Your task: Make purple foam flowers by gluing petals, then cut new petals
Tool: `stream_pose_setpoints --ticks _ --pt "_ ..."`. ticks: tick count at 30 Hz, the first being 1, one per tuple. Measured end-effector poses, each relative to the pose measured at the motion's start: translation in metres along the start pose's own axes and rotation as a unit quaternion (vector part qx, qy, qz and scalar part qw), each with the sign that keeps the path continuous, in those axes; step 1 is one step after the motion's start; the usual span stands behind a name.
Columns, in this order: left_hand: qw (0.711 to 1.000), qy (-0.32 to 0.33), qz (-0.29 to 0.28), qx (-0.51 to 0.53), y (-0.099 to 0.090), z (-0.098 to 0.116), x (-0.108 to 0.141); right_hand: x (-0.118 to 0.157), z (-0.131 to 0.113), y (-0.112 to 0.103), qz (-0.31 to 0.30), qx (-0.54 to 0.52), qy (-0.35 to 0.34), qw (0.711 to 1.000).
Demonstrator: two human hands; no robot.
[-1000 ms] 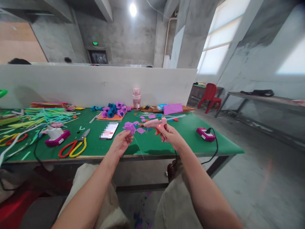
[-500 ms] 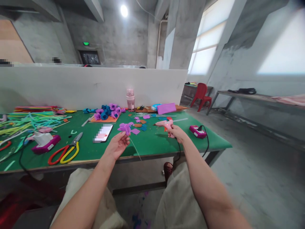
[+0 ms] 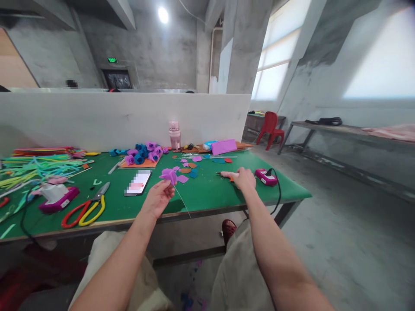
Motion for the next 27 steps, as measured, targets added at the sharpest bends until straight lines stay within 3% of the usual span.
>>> stream_pose_setpoints --ticks 1,2,4,5,8,10,16,27 --pt "1.0 0.006 0.001 -0.008 0.001 0.0 0.0 0.009 -0.011 -0.007 0.047 -0.09 -0.015 0.995" --pt "1.0 0.012 0.002 -0.014 0.002 0.0 0.001 0.018 -0.027 -0.007 0.054 -0.201 -0.059 0.976" --pt "1.0 0.018 0.008 -0.022 0.004 -0.001 0.001 0.041 -0.063 0.002 0.014 -0.263 -0.115 0.958" --pt "0.999 0.021 0.016 -0.023 0.003 -0.001 0.002 0.053 -0.082 0.009 -0.017 -0.299 -0.142 0.944" --pt "0.999 0.028 0.039 -0.016 0.001 -0.003 0.002 0.092 -0.137 0.036 -0.209 -0.488 -0.19 0.826" --pt "0.999 0.032 0.042 -0.012 0.001 -0.003 0.003 0.108 -0.156 0.043 -0.243 -0.506 -0.21 0.801" --pt "0.999 0.04 0.032 -0.007 0.002 -0.001 0.005 0.113 -0.164 0.046 -0.22 -0.466 -0.222 0.828" --pt "0.997 0.056 0.015 -0.042 0.004 0.001 0.005 0.116 -0.164 0.041 -0.202 -0.481 -0.214 0.826"
Point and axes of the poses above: each hand's wrist, its own x-axis away from the middle knuckle, its own y-axis out of the palm, z = x × y, the point moved 7 cm from there along -x, towards the middle knuckle, and after that the axes turned 9 degrees about x, right-handed, at the moved point
